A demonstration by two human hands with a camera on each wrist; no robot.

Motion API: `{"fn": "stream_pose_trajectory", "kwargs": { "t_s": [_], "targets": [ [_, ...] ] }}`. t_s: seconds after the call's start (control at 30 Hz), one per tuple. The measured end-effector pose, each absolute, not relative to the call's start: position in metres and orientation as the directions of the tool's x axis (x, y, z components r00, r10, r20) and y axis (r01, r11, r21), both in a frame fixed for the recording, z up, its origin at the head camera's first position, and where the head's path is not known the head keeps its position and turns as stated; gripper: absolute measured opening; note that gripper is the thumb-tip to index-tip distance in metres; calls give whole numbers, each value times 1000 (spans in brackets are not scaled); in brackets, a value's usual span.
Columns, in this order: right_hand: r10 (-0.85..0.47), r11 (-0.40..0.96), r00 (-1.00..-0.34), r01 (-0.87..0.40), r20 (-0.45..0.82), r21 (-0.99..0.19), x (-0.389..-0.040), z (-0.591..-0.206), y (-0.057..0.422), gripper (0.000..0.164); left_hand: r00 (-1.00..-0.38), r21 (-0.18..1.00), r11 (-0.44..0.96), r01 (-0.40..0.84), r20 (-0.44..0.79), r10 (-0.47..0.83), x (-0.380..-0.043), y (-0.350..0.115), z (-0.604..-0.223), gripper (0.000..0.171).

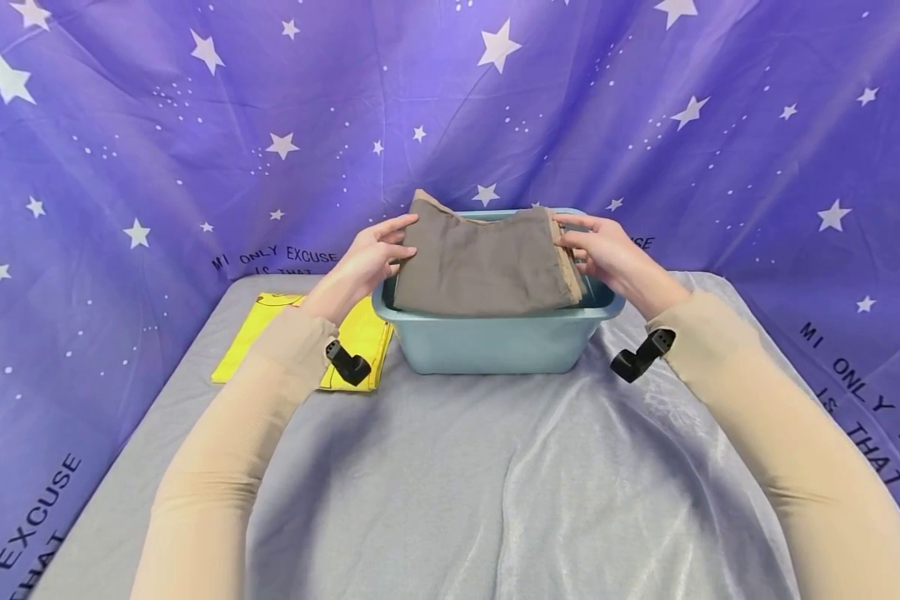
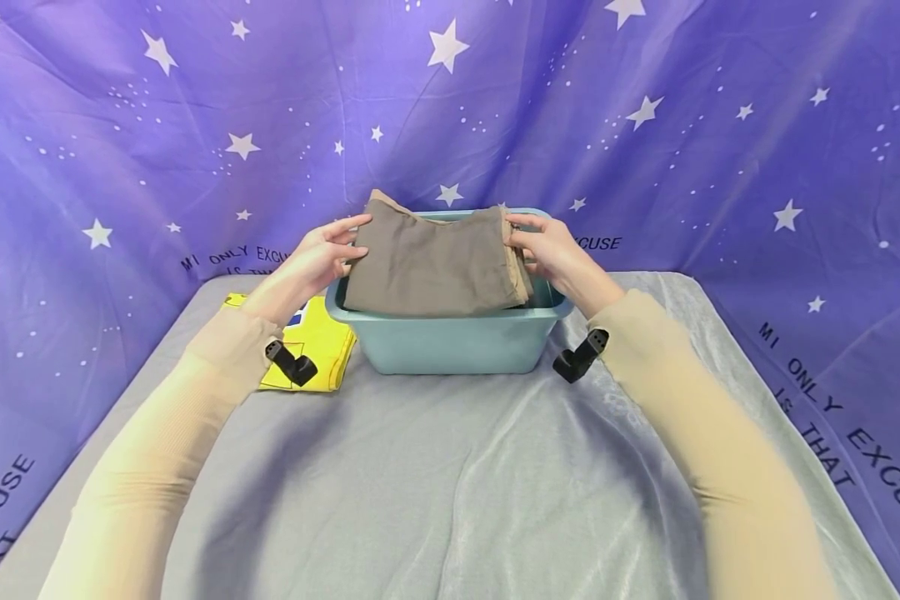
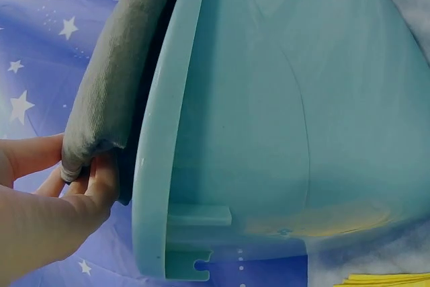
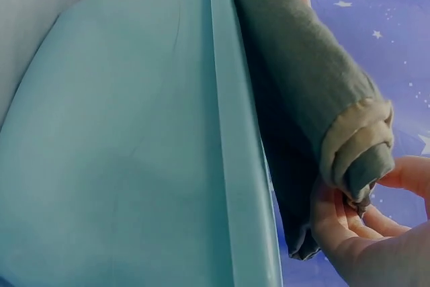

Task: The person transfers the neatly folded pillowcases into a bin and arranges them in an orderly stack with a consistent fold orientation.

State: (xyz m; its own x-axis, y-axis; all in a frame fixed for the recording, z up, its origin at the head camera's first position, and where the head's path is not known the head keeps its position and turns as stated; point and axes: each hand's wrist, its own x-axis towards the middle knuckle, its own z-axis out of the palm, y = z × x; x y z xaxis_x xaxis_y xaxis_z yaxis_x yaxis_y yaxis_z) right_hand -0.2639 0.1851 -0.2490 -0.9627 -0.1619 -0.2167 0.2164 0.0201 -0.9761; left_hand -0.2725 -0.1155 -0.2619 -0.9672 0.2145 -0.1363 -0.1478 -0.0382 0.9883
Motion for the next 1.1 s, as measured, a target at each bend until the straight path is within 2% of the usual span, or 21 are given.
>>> {"fn": "stream_pose_trajectory", "kwargs": {
  "t_s": [0.4,1.1],
  "targets": [
    [-141,92,-961,227,-238,-970,-275,-245,186,54,-981,990,28,-141,-143,134,-285,-108,-264,55],
    [-142,226,-954,228,-263,-947,-288,-251,190,54,-992,993,32,-117,-118,36,-296,-97,-273,53]
  ]
}}
